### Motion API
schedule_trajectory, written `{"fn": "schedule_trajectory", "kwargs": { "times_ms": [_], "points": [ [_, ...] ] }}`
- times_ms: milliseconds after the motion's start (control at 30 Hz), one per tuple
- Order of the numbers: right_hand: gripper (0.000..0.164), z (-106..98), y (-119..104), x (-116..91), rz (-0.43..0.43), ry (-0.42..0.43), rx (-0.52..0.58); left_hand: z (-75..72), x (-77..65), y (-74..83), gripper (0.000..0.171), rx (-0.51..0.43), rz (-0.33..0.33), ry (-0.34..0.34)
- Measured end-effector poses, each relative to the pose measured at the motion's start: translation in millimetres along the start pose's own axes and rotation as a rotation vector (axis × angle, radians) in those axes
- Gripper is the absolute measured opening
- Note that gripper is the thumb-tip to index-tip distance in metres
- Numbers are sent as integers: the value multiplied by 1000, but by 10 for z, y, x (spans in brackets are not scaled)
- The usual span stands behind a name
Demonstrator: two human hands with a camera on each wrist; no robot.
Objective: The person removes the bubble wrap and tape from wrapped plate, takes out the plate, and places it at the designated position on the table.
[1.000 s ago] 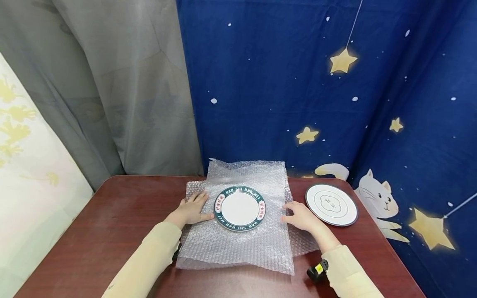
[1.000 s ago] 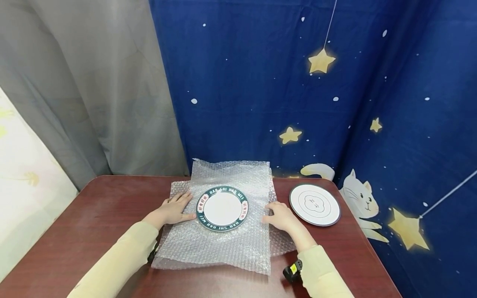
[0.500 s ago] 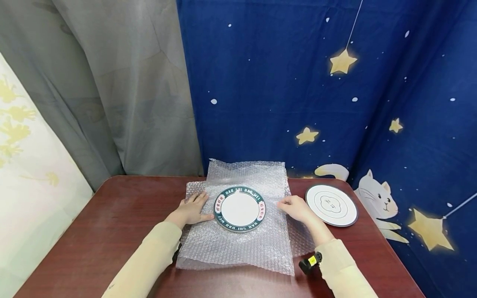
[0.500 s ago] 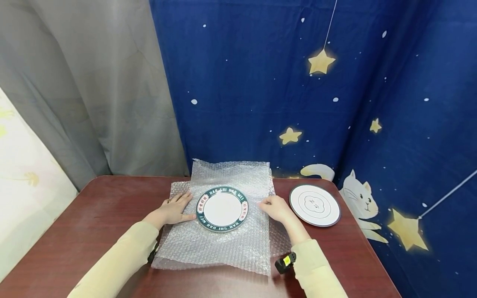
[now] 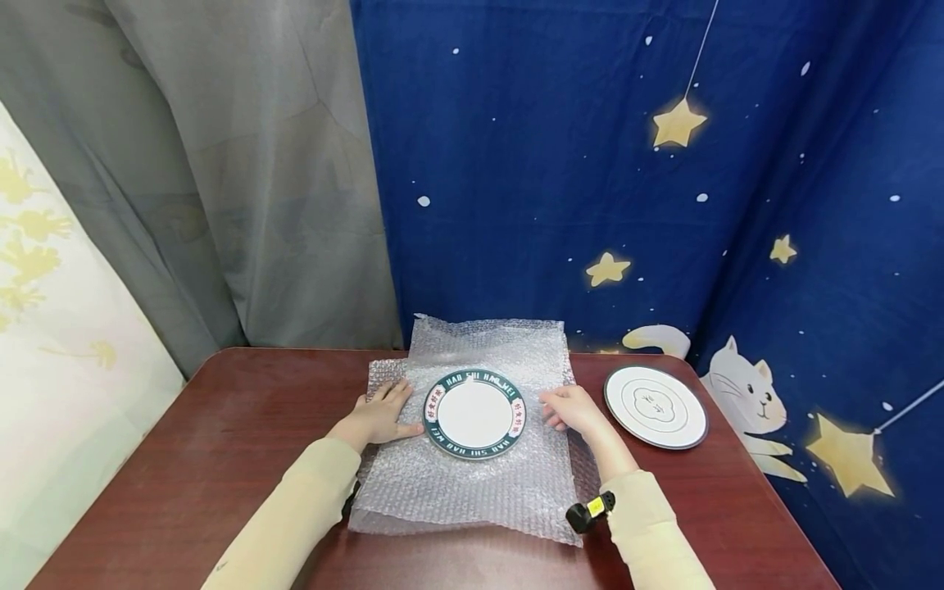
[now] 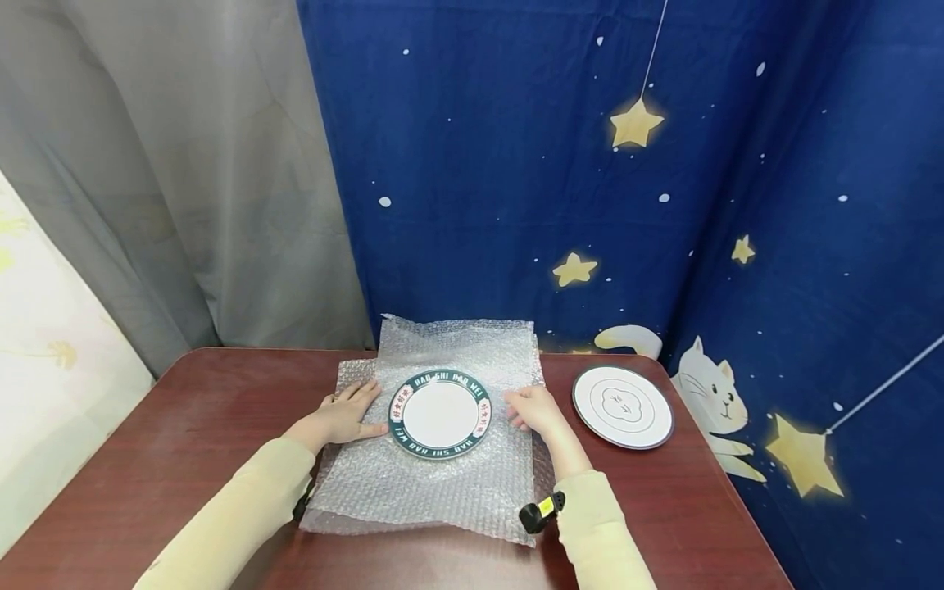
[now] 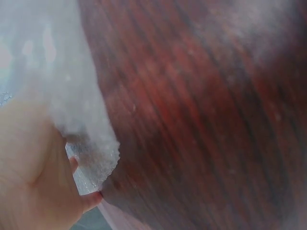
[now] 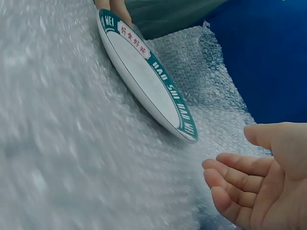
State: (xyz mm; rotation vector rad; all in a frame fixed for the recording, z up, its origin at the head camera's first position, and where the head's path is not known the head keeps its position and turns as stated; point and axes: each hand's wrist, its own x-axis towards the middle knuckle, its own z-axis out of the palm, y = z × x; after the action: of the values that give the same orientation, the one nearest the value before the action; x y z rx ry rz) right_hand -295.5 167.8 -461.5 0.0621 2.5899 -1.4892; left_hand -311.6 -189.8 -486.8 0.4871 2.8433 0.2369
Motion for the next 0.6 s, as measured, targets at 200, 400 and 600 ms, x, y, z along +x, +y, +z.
{"fn": "schedule_trajectory", "kwargs": {
  "times_ms": [200,400,600],
  "points": [
    [35,92,20,11,30,33,62,1,-4,-2,94,-5,-3,6],
    [34,148,46,19,45,59,98,-3,-3,-7,94,-5,-3,6],
    [31,236,96,8,50,11,187,8,-5,-12,95,-10,-2,4]
  ]
}}
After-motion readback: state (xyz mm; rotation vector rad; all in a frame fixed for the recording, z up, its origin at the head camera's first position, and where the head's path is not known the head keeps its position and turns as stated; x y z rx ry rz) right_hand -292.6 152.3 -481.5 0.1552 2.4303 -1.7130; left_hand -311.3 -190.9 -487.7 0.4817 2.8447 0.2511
